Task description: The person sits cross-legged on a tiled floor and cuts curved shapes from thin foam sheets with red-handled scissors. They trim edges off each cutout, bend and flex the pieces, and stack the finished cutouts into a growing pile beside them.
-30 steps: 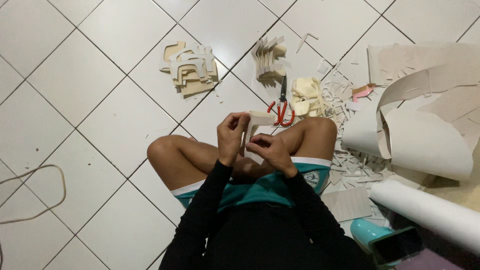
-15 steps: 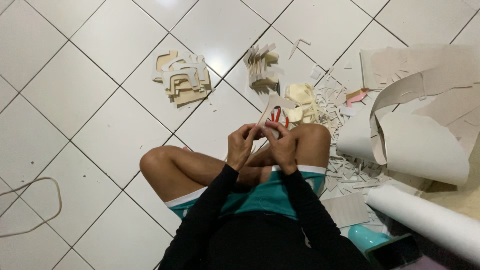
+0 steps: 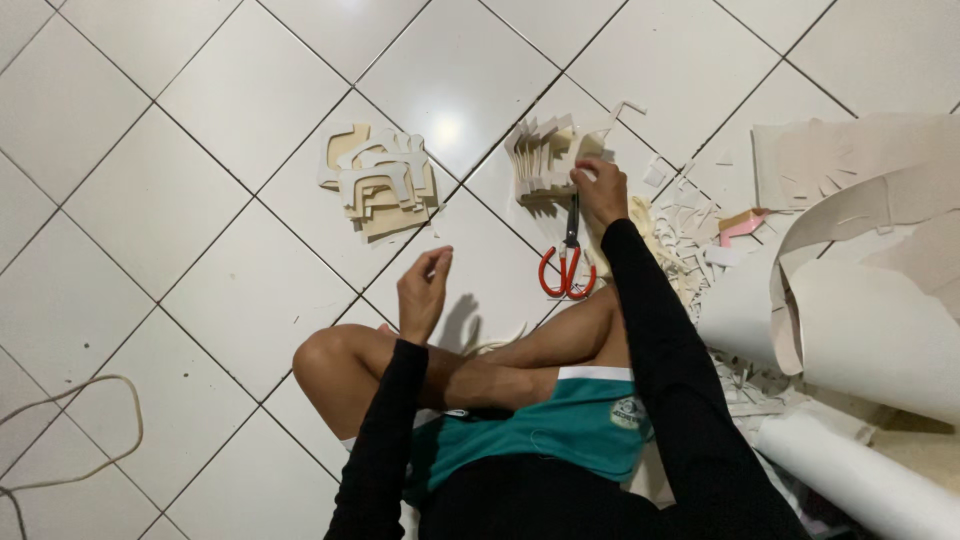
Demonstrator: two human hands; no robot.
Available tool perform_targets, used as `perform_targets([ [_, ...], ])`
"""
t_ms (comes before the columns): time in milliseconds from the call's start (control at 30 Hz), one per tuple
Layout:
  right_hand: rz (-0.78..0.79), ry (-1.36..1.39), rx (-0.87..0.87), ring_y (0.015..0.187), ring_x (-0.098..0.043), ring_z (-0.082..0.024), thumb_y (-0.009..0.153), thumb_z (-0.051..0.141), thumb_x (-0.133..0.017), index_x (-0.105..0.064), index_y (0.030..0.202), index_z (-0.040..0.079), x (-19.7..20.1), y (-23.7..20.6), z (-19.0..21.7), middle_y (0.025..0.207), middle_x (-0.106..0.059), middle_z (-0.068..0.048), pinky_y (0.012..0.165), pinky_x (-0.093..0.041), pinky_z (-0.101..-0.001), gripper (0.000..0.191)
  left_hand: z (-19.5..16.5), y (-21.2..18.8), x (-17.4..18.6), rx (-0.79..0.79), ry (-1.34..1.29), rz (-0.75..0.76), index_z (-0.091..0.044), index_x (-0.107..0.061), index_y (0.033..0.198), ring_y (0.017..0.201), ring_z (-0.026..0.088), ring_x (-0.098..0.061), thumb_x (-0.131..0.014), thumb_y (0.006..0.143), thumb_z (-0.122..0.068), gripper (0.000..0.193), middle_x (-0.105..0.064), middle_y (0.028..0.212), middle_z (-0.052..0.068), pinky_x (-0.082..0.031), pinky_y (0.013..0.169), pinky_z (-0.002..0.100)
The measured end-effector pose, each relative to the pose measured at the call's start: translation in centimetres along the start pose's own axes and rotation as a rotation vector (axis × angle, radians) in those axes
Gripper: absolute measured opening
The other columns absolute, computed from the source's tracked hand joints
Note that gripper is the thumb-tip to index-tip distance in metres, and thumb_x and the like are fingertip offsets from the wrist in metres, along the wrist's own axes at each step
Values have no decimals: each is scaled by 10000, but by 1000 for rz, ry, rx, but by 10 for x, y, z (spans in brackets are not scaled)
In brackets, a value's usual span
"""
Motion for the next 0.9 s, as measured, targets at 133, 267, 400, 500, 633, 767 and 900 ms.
perform_targets([
  [133,69,41,9,934,-699,-278,956,207,-673,-767,1134,47,-23,1,10,1071,-759,-134,868,-538,-334,257,13,65,20,-158,90,-89,-17,-722,1155,1007,232,-756,-658,1004,-231,270,-768,1077,144,-618,848,344],
  [267,-130,171,15,937,-702,-244,1072,273,-599,-753,1120,29,-24,-12,21,1065,-717,-133,856,-551,-333,292,23,140,21,-507,588,-121,12,-654,1144,1088,392,-644,-630,923,-57,232,-699,1129,203,-518,944,454],
  [400,-274,157,-114,964,-682,-211,1104,326,-586,-737,1140,12,-17,-52,18,1097,-716,-126,866,-543,-328,350,35,188,18,-473,1019,-33,-47,-624,1121,1121,326,-634,-611,945,-78,179,-684,1164,141,-495,911,446],
  [500,-190,265,-216,913,-702,-153,1048,319,-613,-724,1165,7,-16,-120,18,998,-755,-94,827,-542,-287,352,40,197,20,-540,1225,-28,-84,-606,1155,1113,275,-647,-599,947,-77,208,-681,1122,104,-476,920,437],
  [633,-111,233,-310,842,-698,-134,1005,283,-693,-737,1108,-4,-19,-172,25,906,-759,-80,774,-554,-273,309,47,181,34,-608,1257,11,-179,-605,1336,961,264,-651,-605,949,-47,409,-671,1019,109,-490,833,424],
  [767,5,338,-362,800,-693,-156,968,258,-718,-749,1129,11,-32,-194,45,920,-755,-95,713,-579,-304,296,43,109,32,-526,828,21,-217,-617,1384,848,269,-686,-665,977,-4,461,-689,1039,143,-565,649,382],
  [900,202,519,-71,980,-684,-139,901,192,-760,-613,1280,-10,-60,-219,91,1152,-695,-89,818,-574,-288,453,29,-8,11,-175,148,153,-135,-563,1406,963,301,-768,-698,951,-151,474,-742,1125,199,-633,782,367],
])
Point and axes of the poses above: each hand's wrist, its own y-axis towards the middle knuckle, its own x-axis out of the back of the hand, z = x × y, the point moved 2 cm from there along y, towards the middle knuckle
